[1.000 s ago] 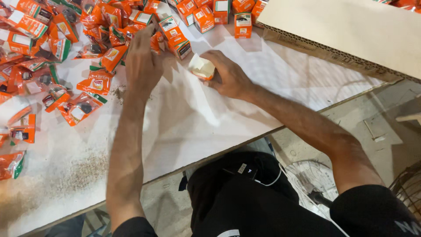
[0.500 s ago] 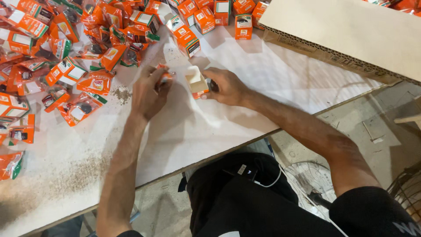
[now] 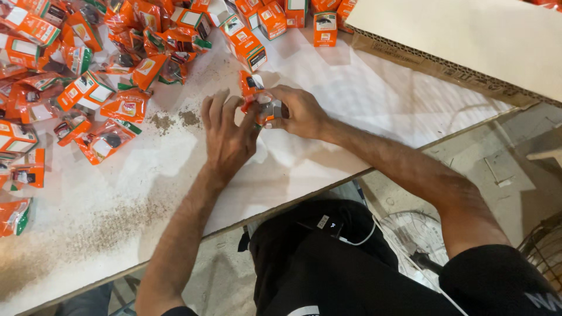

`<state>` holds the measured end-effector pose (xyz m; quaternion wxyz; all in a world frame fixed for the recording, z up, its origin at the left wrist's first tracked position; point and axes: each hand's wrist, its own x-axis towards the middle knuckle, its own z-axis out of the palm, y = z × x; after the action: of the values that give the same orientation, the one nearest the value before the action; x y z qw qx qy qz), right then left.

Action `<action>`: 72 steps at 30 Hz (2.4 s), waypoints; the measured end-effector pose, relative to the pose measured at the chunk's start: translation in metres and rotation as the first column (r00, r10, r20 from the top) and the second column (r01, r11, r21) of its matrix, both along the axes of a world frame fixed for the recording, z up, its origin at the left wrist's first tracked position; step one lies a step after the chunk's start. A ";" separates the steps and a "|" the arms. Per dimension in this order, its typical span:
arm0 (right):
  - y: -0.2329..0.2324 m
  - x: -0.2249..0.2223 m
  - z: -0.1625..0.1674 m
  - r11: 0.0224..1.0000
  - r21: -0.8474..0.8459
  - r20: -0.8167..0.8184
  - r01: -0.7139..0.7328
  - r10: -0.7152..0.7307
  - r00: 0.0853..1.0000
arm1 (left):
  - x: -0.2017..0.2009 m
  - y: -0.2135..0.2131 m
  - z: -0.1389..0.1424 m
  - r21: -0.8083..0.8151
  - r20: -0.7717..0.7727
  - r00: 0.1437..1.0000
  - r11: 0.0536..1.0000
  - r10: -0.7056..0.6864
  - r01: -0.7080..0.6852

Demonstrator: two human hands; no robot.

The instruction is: The person picks up small orange product boxes from a pile on the table, opens a folded box, places a plastic-wrapped item inside, and closes the box, setting finished boxes aside while pushing other boxes and packets around the work area.

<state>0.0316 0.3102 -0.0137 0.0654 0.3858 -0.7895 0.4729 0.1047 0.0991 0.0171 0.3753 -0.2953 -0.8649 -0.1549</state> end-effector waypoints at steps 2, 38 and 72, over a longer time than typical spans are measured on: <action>-0.001 -0.001 0.003 1.000 -0.009 -0.009 -0.002 0.002 1.000 | 0.001 0.001 -0.005 0.026 0.007 1.000 1.000 -0.004 0.004; -0.001 0.017 0.002 0.998 0.057 -0.109 0.002 0.005 0.994 | -0.042 0.018 -0.026 0.739 0.671 0.582 0.467 -0.459 -0.485; -0.001 0.014 0.009 0.994 0.101 -0.177 0.040 -0.022 0.984 | -0.014 -0.004 -0.027 0.239 0.316 0.915 0.954 -0.252 0.181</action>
<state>0.0461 0.3096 -0.0044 0.1218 0.4166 -0.8102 0.3939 0.0907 0.0947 -0.0101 0.2277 -0.3180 -0.8581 -0.3327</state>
